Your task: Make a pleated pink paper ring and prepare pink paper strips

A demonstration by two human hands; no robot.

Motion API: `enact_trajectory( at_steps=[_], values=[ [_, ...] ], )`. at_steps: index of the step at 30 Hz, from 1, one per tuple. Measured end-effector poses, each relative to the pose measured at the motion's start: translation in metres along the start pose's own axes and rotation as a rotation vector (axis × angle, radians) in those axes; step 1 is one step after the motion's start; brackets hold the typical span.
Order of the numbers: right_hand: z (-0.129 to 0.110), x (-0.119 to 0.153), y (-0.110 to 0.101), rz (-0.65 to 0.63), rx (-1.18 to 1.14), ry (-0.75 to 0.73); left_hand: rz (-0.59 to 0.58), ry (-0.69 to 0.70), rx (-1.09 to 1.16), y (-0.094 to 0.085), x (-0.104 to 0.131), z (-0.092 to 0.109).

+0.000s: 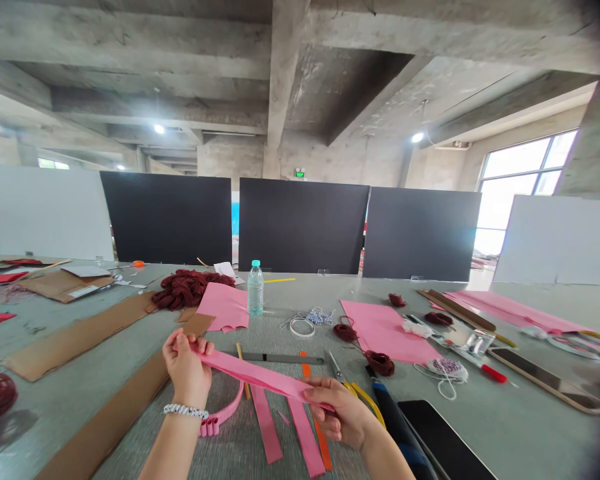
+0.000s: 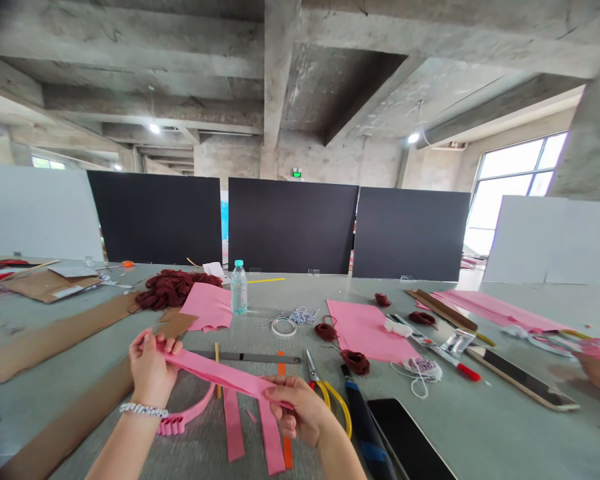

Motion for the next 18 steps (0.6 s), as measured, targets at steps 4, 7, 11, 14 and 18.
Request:
enact_trajectory(
  at_steps=[4,7,11,14,18],
  values=[
    [0.0,-0.003,0.003,0.0,0.027,-0.033,-0.001,-0.097,0.076,-0.005,-0.008,-0.005],
    [0.004,-0.006,0.003,-0.077,0.066,-0.028,0.009,-0.167,0.138,-0.011,-0.015,-0.007],
    [0.02,-0.008,0.007,-0.298,0.185,0.091,0.003,-0.236,0.228,-0.014,-0.02,-0.002],
    [0.034,-0.01,0.007,-0.266,0.375,0.201,-0.05,-0.366,0.31,-0.009,-0.018,0.004],
    [0.03,-0.019,0.01,0.2,0.977,-0.021,-0.155,-0.607,0.42,0.003,-0.008,0.004]
  ],
)
Point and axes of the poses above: each hand's wrist, its own x-axis away from the middle knuckle, its own y-axis out of the palm, z = x × y, the point moved 4 cm from there along -x, towards the middle knuckle, and after that the axes turned 8 degrees about -z, right-handed, at the moved point
